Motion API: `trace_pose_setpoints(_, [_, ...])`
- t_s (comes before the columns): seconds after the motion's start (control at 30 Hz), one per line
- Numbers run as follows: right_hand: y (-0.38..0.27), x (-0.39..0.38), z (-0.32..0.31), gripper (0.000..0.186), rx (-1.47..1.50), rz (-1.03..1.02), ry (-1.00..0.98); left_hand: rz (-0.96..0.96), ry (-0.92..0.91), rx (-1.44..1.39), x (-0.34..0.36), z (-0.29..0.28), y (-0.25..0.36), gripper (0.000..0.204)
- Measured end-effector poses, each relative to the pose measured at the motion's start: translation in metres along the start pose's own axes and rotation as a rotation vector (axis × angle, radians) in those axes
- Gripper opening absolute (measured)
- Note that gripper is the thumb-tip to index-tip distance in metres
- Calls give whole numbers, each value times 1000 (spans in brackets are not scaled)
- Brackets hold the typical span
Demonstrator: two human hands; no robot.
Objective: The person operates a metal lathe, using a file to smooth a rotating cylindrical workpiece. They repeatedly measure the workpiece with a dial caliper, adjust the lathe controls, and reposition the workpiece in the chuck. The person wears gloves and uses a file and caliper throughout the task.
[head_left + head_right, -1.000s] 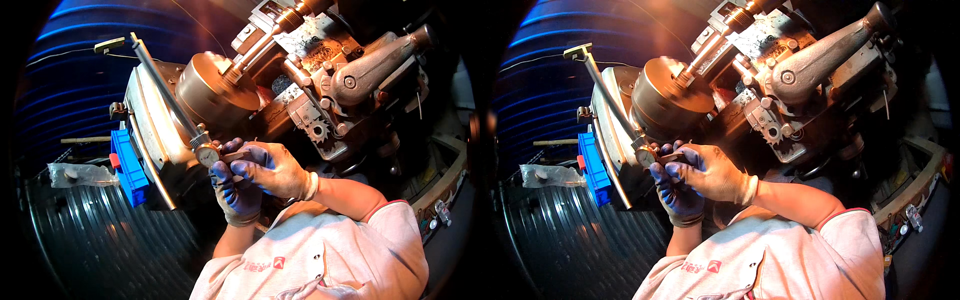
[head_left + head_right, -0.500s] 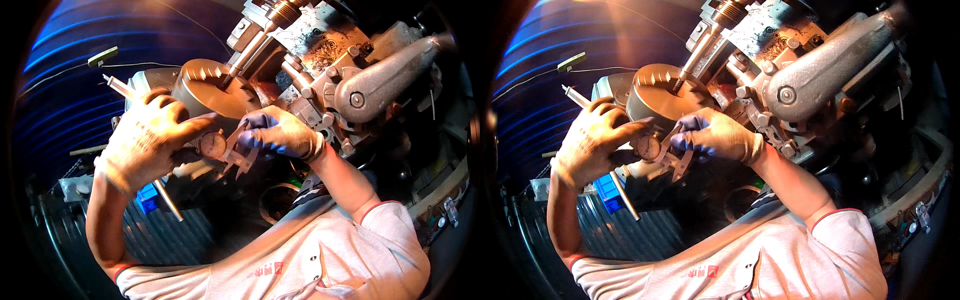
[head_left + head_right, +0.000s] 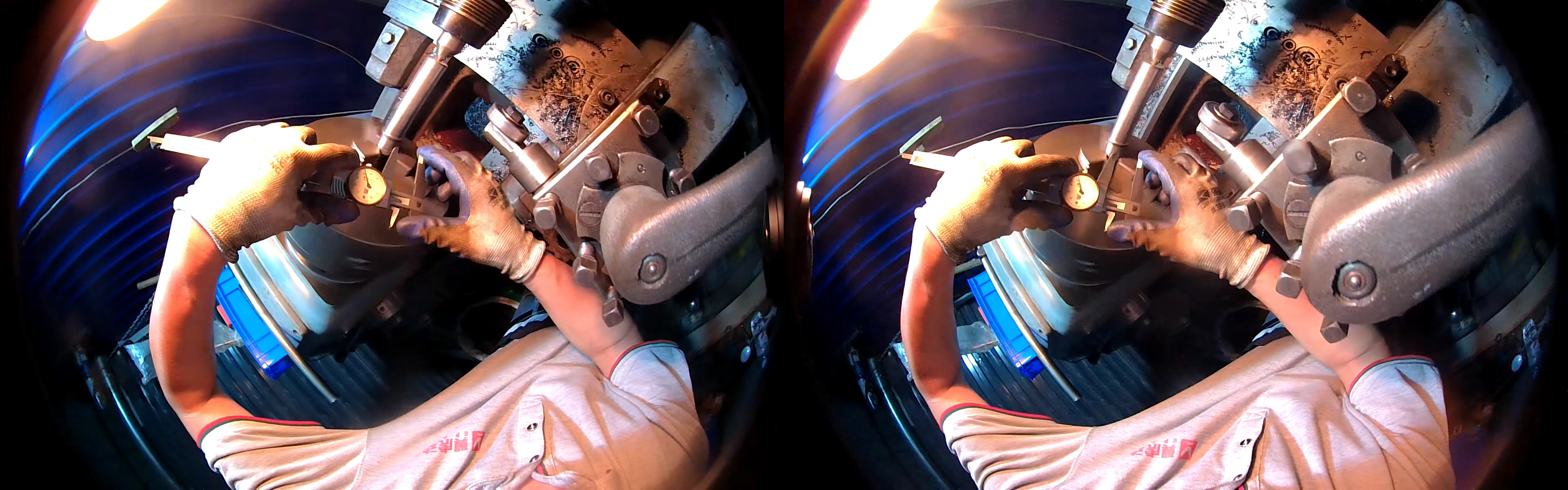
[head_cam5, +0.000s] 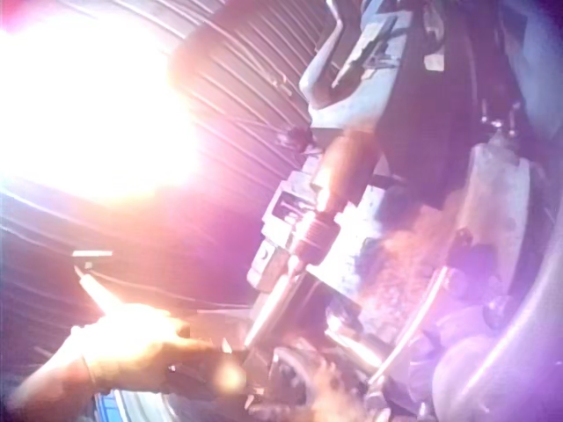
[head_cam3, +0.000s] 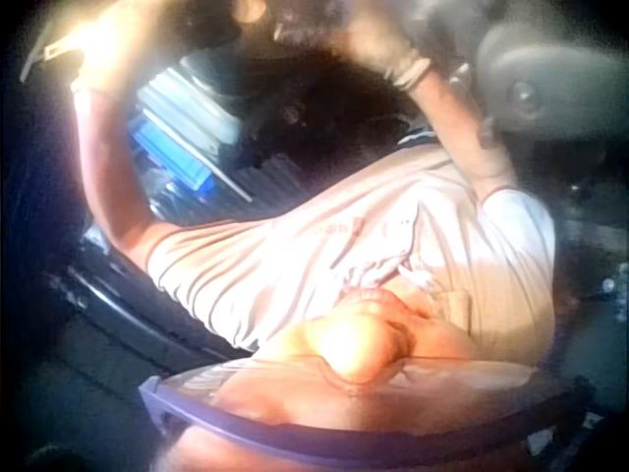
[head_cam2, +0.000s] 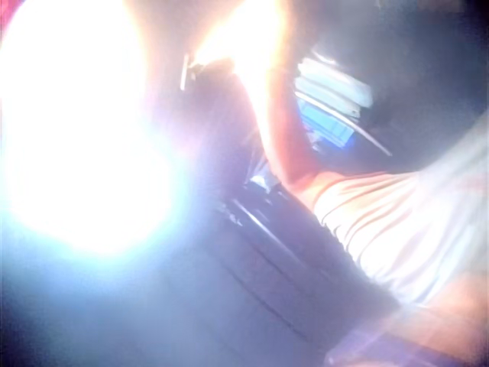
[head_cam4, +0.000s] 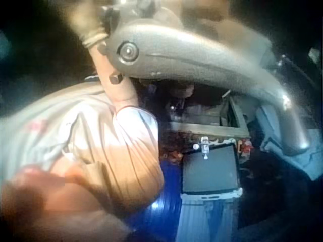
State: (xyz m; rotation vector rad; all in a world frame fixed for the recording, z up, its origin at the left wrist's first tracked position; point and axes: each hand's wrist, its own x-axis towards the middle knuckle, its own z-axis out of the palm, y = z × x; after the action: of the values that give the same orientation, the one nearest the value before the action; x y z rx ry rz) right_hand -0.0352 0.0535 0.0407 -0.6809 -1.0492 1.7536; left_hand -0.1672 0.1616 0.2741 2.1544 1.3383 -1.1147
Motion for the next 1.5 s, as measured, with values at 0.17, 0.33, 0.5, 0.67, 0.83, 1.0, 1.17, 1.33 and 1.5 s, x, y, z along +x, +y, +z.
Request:
trace_pose_setpoints(0.17, [3, 4, 2, 88, -268, -78, 77, -27, 7, -23, -2, 1, -7, 59])
trace_pose_setpoints(0.33, [17, -19, -6, 79, -204, -130, 221, -110, 121, -105, -24, -7, -17, 58])
trace_pose_setpoints(0.5, [21, -50, -10, 50, -236, -149, 109, -145, 220, -208, -53, -14, -28, 58])
trace_pose_setpoints(0.67, [23, -72, 5, 35, -224, 195, -167, -108, 273, -190, -75, -9, -25, 59])
trace_pose_setpoints(0.83, [37, -75, 20, 67, -375, 441, -209, -108, 278, -146, -103, 0, -8, 62])
trace_pose_setpoints(1.0, [67, -68, 34, 77, -299, 346, -132, -70, 330, -121, -114, 12, -4, 62])
trace_pose_setpoints(1.17, [82, -69, 41, 71, -184, 316, -141, -99, 358, -144, -129, 21, 8, 61])
trace_pose_setpoints(1.33, [96, -79, 39, 65, 392, 421, -5, -109, 390, -164, -141, 28, 7, 58])
trace_pose_setpoints(1.5, [70, -61, 32, 88, 241, 203, -84, -160, 348, -140, -143, 28, 13, 58])
